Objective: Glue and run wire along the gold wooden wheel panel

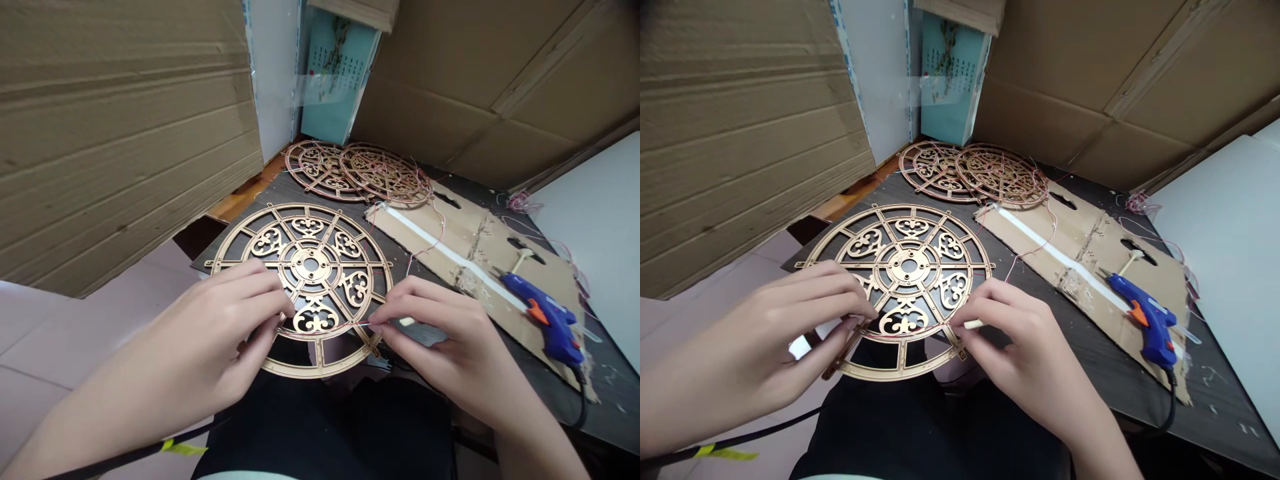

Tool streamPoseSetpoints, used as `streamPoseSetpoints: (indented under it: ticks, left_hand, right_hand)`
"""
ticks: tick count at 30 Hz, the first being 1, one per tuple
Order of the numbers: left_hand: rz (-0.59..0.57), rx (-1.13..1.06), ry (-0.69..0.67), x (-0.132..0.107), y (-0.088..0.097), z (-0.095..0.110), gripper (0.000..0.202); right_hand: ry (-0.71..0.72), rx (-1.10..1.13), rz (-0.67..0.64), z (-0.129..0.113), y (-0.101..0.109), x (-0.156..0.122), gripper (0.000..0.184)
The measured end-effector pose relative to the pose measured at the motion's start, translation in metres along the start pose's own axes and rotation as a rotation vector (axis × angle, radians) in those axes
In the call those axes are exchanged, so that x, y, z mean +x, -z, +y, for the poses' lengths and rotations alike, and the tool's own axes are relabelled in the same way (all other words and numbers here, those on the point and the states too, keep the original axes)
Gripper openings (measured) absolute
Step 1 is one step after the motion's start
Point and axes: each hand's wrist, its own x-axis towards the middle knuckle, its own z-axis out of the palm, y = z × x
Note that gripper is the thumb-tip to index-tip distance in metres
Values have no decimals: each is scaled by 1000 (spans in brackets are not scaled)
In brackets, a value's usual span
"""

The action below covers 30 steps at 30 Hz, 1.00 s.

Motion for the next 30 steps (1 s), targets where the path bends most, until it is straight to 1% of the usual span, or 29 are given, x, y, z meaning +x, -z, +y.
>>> streamPoseSetpoints:
  ticks: [2, 5, 11, 17, 23, 30]
  left_hand:
    - [-7, 4, -9, -4, 1, -1, 18]
    - [1, 7, -19, -8, -1, 2, 16]
    - [-59, 18, -8, -8, -11, 8, 15]
    - [-51, 43, -5, -10, -14, 6, 20]
    - [-72, -3, 8, -5, -15, 8, 16]
    - [-74, -41, -43, 5, -17, 13, 23]
  right_hand:
    - [-18, 4, -27, 1, 0, 0, 16]
    - [-20, 19, -35, 1, -1, 0, 12]
    - [-13, 17, -2, -3, 1, 3, 9]
    - [-7, 12, 28, -3, 1, 5, 11]
    - [0, 20, 41, -4, -1, 6, 12]
    - [1, 28, 27, -5, 0, 7, 12]
